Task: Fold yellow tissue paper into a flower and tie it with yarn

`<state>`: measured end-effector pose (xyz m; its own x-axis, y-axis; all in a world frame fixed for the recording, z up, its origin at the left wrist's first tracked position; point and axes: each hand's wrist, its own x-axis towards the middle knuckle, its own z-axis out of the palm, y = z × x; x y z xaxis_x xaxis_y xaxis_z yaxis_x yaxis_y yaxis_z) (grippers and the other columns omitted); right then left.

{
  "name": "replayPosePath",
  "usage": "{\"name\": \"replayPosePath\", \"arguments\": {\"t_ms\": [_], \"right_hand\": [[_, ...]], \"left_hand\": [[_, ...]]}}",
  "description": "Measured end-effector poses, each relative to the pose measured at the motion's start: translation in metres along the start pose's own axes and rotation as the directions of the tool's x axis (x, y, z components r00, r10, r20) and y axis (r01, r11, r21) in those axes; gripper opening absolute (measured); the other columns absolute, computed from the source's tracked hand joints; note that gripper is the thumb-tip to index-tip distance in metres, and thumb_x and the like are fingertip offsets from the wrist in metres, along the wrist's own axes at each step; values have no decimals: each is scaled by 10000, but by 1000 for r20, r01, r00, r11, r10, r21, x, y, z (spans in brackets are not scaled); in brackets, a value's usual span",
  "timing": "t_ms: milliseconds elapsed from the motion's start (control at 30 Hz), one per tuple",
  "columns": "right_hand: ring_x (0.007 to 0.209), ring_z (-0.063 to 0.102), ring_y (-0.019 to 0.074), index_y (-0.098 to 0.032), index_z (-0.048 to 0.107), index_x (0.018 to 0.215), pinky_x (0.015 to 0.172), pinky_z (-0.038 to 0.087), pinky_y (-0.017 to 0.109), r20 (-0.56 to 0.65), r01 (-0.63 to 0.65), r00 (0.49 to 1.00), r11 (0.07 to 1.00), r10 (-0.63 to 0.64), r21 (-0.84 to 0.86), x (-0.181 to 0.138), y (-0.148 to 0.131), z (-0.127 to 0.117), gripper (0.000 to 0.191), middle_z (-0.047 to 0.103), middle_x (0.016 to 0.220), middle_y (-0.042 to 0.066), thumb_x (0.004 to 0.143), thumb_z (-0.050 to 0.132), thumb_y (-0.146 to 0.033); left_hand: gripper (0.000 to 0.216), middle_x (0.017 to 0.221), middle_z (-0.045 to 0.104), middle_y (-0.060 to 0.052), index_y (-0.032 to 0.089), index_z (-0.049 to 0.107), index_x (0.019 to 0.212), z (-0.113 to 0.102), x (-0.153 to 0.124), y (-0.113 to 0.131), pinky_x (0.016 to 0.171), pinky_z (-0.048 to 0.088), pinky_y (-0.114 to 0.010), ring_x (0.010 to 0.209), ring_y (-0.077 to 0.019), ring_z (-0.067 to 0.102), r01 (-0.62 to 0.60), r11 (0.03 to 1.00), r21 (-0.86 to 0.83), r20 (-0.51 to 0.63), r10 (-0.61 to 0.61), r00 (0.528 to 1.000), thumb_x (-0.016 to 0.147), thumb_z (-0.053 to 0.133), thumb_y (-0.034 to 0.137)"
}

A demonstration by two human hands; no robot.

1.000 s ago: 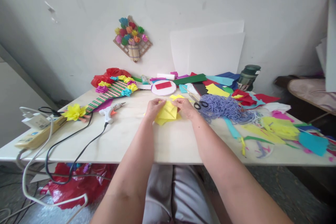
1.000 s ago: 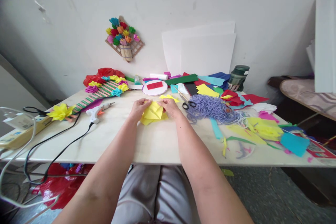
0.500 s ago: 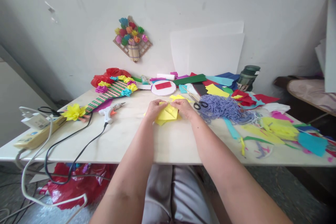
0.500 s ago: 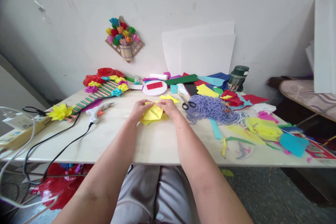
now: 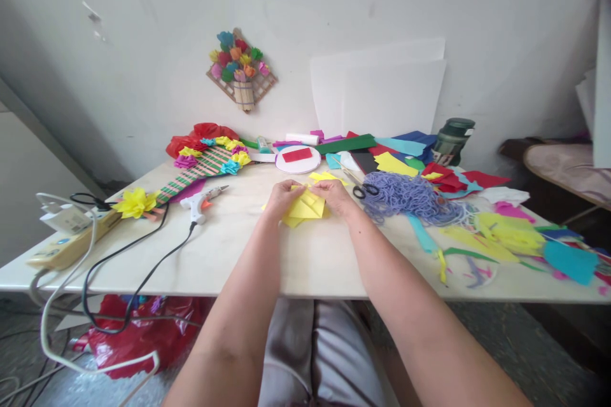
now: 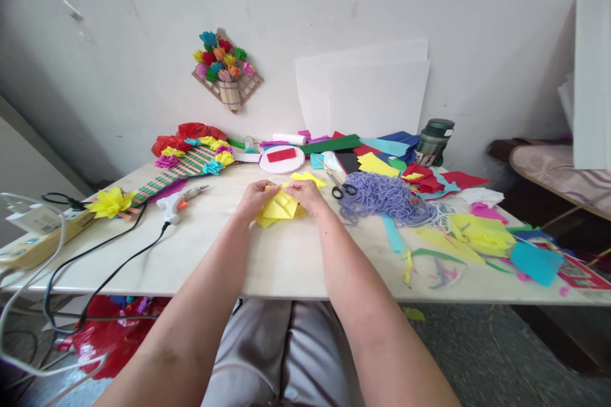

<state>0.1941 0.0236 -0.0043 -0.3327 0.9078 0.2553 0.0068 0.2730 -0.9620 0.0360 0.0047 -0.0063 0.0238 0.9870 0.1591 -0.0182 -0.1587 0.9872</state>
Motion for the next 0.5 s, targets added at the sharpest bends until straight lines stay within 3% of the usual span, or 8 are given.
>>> {"name": "replayPosePath", "arguments": {"t_ms": [400, 500], "right_hand": [[592, 493, 120, -155, 624, 611, 569, 388, 229, -81, 84, 992, 987, -95, -138, 0, -1, 4, 235, 550, 586, -16, 642, 584, -384], [578, 490, 121, -159, 613, 610, 548, 393, 230, -93, 50, 994, 989, -63, -138, 1, -1, 5, 235, 541, 576, -14, 631, 598, -393]], "left_hand": [[327, 592, 606, -11, 147, 589, 725, -1, 6, -4, 464, 392, -209, 520, -130, 554, -69, 993, 99, -59, 75, 995, 577, 684, 423], [329, 593, 606, -12, 147, 589, 725, 0, 6, -5, 462, 400, -215, 517, -133, 555, -71, 994, 85, -62, 77, 995, 579, 680, 428]]}}
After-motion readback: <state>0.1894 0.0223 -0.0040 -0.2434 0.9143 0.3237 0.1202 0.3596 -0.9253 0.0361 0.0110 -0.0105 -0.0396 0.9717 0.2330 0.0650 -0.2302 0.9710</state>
